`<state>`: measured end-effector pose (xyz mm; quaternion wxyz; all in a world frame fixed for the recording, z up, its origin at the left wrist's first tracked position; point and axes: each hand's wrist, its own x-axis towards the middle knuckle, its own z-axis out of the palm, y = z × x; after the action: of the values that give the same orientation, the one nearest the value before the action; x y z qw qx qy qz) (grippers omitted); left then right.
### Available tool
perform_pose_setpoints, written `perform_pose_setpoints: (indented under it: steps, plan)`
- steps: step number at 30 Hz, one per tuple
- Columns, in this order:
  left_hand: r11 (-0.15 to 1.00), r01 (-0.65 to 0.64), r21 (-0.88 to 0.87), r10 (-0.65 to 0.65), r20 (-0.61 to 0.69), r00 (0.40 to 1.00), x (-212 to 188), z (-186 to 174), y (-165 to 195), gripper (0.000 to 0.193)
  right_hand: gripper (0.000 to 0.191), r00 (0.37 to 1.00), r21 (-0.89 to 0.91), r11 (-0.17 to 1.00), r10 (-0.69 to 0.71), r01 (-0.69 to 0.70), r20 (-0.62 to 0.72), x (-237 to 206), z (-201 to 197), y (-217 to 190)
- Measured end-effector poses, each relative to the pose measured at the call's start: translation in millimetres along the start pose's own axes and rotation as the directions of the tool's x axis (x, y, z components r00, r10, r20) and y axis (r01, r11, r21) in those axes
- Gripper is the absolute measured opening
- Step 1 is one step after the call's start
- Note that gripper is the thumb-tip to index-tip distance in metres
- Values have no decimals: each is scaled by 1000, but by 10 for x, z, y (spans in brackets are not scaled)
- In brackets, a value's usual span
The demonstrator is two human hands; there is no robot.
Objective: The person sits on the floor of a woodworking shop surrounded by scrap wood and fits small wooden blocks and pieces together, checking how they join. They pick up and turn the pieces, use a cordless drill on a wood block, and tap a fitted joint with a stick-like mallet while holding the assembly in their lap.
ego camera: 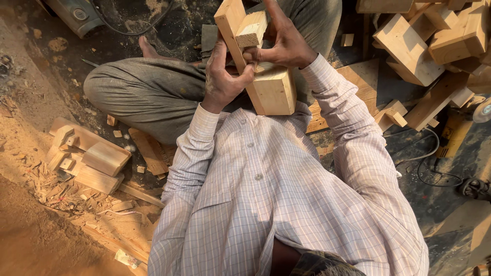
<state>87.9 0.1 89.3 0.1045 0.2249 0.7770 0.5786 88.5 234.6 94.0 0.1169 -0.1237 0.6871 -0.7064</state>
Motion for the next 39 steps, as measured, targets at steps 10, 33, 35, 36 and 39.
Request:
perform_pose_setpoints:
  steps: [10, 33, 35, 36, 39]
  plan:
    - [999, -18, -42, 18, 9, 1000, 13, 18, -179, 95, 80, 999, 22, 1000, 10, -11, 37, -61, -25, 146]
    - [985, -107, -132, 124, 125, 984, 165, -234, -353, 121, 91, 999, -378, 925, -47, 43, 0, -94, -20, 77]
    - [986, -108, -130, 123, 113, 986, 159, -245, -347, 122, 93, 1000, -265, 964, -8, 10, 10, -103, -9, 90]
    - [984, -125, -125, 138, 98, 986, 155, -246, -344, 122, 93, 1000, -240, 971, -6, 8, 8, -104, -8, 100]
    - [984, -116, -137, 130, 96, 987, 139, -243, -343, 122, 96, 1000, -160, 987, 5, -4, 8, -136, 6, 139]
